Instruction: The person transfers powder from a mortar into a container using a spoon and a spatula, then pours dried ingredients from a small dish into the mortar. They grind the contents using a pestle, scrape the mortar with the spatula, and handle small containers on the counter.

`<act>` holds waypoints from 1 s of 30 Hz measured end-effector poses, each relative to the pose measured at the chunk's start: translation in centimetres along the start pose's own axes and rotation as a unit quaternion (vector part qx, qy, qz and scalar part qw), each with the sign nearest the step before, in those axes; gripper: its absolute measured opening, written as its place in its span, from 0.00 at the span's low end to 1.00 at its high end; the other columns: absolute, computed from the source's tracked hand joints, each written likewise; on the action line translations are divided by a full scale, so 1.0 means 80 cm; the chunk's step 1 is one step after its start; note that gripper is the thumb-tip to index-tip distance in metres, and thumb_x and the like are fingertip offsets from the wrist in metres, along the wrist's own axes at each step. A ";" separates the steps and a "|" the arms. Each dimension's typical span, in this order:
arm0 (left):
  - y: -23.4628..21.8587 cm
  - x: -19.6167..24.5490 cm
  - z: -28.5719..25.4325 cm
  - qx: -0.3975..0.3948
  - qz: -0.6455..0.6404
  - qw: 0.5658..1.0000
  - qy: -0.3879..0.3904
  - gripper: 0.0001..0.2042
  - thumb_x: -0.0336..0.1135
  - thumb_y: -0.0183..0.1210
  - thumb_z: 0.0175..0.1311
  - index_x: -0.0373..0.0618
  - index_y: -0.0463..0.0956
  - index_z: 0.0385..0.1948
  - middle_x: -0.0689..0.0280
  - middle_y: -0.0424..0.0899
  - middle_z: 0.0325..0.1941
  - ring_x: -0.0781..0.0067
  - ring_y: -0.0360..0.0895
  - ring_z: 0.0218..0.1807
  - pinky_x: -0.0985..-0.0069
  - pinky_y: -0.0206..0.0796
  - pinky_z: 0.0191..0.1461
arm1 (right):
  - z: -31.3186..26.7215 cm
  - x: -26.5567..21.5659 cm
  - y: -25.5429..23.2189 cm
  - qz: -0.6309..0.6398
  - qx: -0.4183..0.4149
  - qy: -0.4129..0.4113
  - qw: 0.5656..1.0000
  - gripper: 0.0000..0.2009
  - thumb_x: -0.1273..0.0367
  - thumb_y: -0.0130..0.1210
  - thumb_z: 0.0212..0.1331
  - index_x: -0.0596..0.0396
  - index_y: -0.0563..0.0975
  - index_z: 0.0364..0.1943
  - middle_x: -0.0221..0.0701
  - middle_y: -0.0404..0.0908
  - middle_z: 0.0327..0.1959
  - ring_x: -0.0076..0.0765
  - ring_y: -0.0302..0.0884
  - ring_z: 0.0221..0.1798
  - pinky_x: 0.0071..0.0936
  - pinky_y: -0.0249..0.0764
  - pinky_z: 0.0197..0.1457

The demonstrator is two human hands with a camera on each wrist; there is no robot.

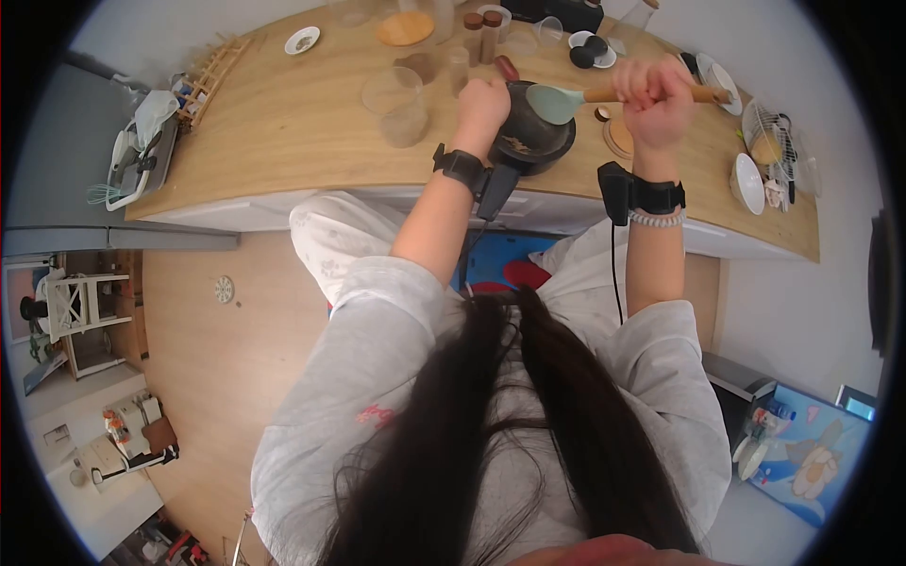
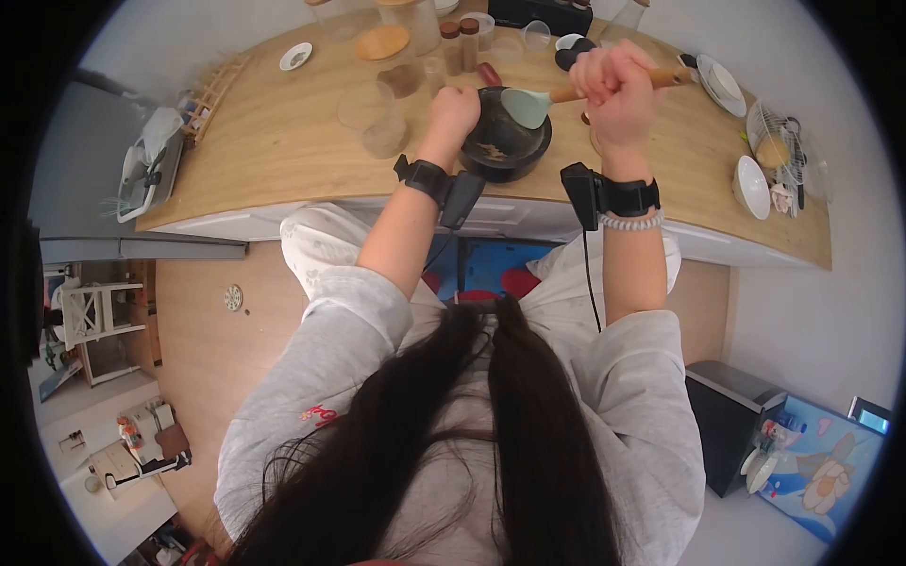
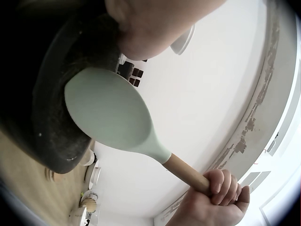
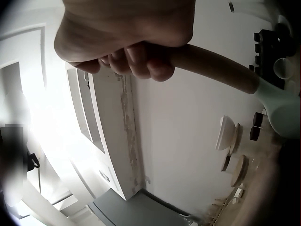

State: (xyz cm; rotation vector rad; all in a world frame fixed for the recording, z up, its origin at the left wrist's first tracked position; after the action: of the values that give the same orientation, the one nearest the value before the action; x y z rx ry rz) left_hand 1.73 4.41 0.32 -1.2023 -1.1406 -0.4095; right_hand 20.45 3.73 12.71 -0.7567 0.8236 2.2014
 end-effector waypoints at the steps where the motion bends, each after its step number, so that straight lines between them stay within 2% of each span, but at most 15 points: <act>1: 0.000 0.000 -0.001 -0.005 -0.003 1.000 0.001 0.21 0.42 0.45 0.59 0.28 0.76 0.36 0.40 0.78 0.38 0.44 0.76 0.47 0.61 0.66 0.51 | -0.003 -0.007 0.001 -0.016 0.004 -0.022 1.000 0.14 0.69 0.37 0.57 0.52 0.56 0.14 0.27 0.54 0.09 0.23 0.45 0.13 0.25 0.49 0.20; 5: 0.008 -0.006 0.005 0.003 -0.013 1.000 0.014 0.21 0.42 0.45 0.58 0.28 0.76 0.35 0.40 0.78 0.38 0.43 0.75 0.46 0.61 0.66 0.51 | -0.013 -0.016 0.012 0.000 0.011 -0.032 0.999 0.14 0.71 0.37 0.57 0.53 0.56 0.14 0.27 0.54 0.09 0.23 0.45 0.13 0.24 0.48 0.20; 7: 0.009 -0.007 0.005 0.004 -0.018 1.000 0.010 0.21 0.42 0.45 0.58 0.28 0.76 0.35 0.40 0.78 0.38 0.43 0.75 0.46 0.61 0.66 0.52 | -0.017 -0.008 0.015 -0.065 0.037 -0.032 0.997 0.14 0.73 0.38 0.57 0.54 0.57 0.14 0.27 0.55 0.09 0.22 0.47 0.14 0.24 0.48 0.19; 11: 0.006 -0.005 0.001 0.009 -0.012 1.000 0.022 0.20 0.42 0.46 0.58 0.28 0.77 0.34 0.40 0.78 0.38 0.43 0.75 0.46 0.61 0.66 0.52 | -0.019 0.006 0.033 -0.088 0.059 -0.040 0.994 0.14 0.75 0.39 0.57 0.54 0.58 0.14 0.26 0.56 0.10 0.21 0.49 0.14 0.23 0.49 0.18; 13: 0.005 -0.005 -0.002 0.009 -0.016 1.000 0.023 0.21 0.42 0.46 0.58 0.28 0.77 0.34 0.40 0.78 0.38 0.43 0.75 0.46 0.60 0.66 0.52 | -0.026 0.021 0.037 -0.109 0.071 -0.016 0.991 0.14 0.75 0.40 0.57 0.54 0.57 0.14 0.25 0.57 0.10 0.21 0.50 0.14 0.22 0.49 0.18; 14: 0.006 -0.005 0.000 0.009 -0.020 0.999 0.025 0.21 0.42 0.46 0.59 0.29 0.77 0.34 0.40 0.78 0.38 0.43 0.75 0.46 0.60 0.65 0.52 | -0.027 0.024 0.034 -0.110 0.071 -0.015 0.991 0.14 0.75 0.40 0.57 0.54 0.57 0.14 0.25 0.57 0.10 0.21 0.50 0.14 0.22 0.49 0.18; 16: 0.008 -0.006 0.003 0.006 -0.014 1.000 0.023 0.20 0.42 0.46 0.59 0.29 0.77 0.34 0.40 0.78 0.38 0.43 0.75 0.46 0.60 0.65 0.52 | -0.027 0.030 0.028 -0.059 0.018 -0.022 0.998 0.14 0.75 0.40 0.56 0.53 0.56 0.14 0.26 0.56 0.10 0.21 0.48 0.14 0.24 0.49 0.18; 18: 0.009 -0.006 0.007 0.002 -0.008 1.000 0.023 0.20 0.42 0.46 0.59 0.29 0.77 0.34 0.40 0.78 0.39 0.43 0.75 0.46 0.60 0.65 0.52 | -0.028 0.035 0.011 -0.029 0.014 -0.011 0.999 0.14 0.73 0.39 0.57 0.53 0.56 0.14 0.26 0.55 0.09 0.22 0.47 0.14 0.24 0.48 0.19; 20: 0.009 -0.006 0.007 -0.013 -0.002 1.000 0.023 0.20 0.42 0.46 0.59 0.30 0.77 0.34 0.41 0.78 0.38 0.43 0.75 0.46 0.60 0.65 0.52 | -0.027 0.031 -0.003 0.002 0.011 0.000 1.000 0.14 0.72 0.39 0.57 0.52 0.56 0.14 0.26 0.54 0.09 0.23 0.46 0.13 0.25 0.48 0.19; 25: 0.006 -0.005 0.006 0.006 -0.015 1.000 0.011 0.21 0.43 0.46 0.58 0.29 0.77 0.33 0.40 0.78 0.36 0.43 0.76 0.45 0.61 0.66 0.51 | -0.025 0.002 -0.016 0.019 0.091 -0.029 0.995 0.15 0.67 0.35 0.58 0.51 0.56 0.14 0.26 0.51 0.08 0.24 0.45 0.13 0.26 0.50 0.21; 30: 0.009 -0.008 0.006 -0.008 -0.004 1.000 0.024 0.21 0.43 0.46 0.58 0.28 0.77 0.33 0.40 0.78 0.36 0.44 0.76 0.45 0.61 0.66 0.51 | -0.032 -0.021 0.002 -0.017 0.064 -0.064 0.996 0.14 0.68 0.37 0.57 0.52 0.56 0.14 0.27 0.53 0.08 0.25 0.47 0.13 0.27 0.51 0.20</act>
State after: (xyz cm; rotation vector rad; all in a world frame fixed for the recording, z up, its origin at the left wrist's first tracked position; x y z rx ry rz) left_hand 1.79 4.92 -0.66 -1.1962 -1.1040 -0.4527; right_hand 22.08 1.20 12.29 -0.5577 0.8709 2.1208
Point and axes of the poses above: each hand's wrist, its own z-axis towards the middle knuckle, its own y-axis out of the palm, x = y × z, the point moved 1 cm from there along z, towards the middle knuckle
